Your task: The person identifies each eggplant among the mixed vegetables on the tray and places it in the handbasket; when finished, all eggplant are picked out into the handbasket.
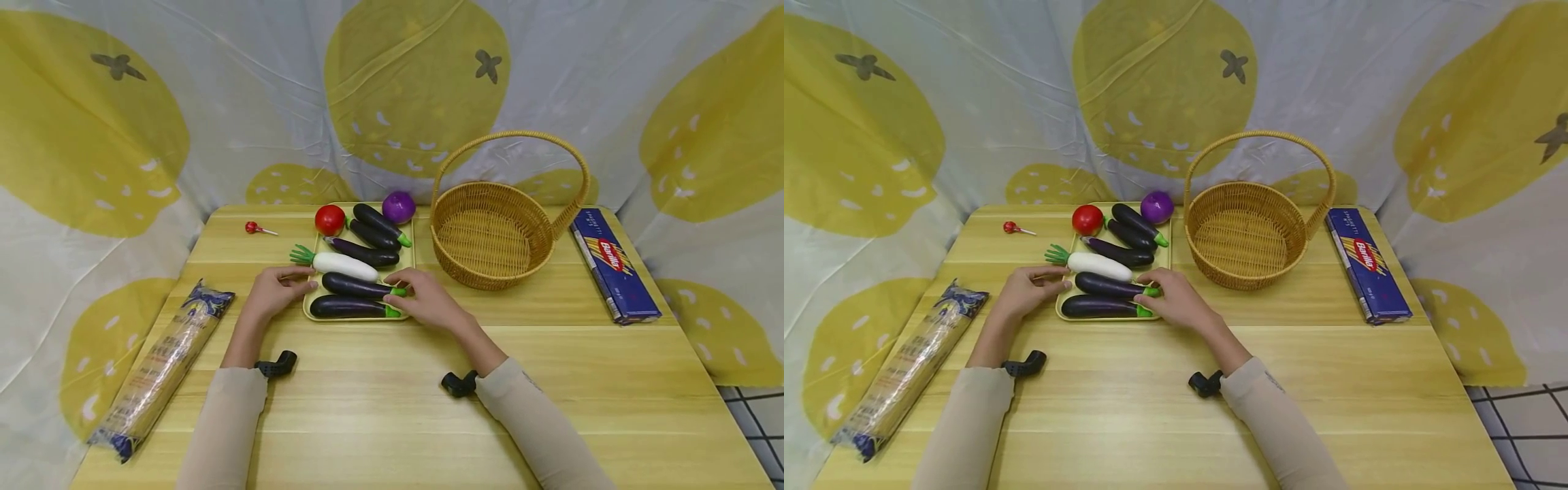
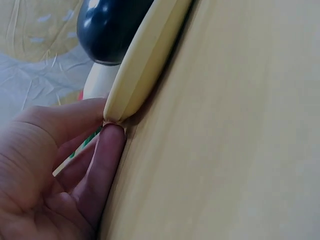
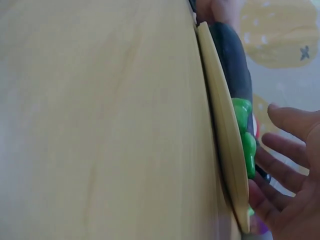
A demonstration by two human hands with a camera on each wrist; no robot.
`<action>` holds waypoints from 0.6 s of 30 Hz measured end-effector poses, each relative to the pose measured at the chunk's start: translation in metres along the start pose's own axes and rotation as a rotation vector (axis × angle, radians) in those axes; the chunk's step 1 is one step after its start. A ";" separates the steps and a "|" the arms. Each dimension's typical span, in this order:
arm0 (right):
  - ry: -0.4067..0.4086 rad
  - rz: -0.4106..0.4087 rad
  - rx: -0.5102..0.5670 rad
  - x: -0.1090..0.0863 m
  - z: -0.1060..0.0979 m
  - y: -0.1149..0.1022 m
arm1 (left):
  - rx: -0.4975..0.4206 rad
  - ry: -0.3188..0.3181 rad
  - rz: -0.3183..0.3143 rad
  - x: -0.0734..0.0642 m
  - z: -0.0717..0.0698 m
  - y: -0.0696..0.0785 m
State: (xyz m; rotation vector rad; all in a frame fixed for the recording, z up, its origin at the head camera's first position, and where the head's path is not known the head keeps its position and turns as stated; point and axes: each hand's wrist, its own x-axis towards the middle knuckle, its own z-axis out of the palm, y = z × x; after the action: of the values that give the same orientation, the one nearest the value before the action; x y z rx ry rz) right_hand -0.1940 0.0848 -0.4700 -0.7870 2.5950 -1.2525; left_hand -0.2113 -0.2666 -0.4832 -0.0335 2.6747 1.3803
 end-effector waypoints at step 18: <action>-0.018 0.036 -0.124 0.011 0.009 -0.003 | -0.176 -0.025 -0.037 -0.002 0.005 -0.004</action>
State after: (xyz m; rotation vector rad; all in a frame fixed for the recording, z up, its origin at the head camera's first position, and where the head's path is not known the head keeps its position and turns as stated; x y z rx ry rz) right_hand -0.1989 0.0716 -0.4719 -0.7651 2.6804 -1.0788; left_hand -0.2089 -0.2649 -0.4887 -0.0828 2.5115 1.5892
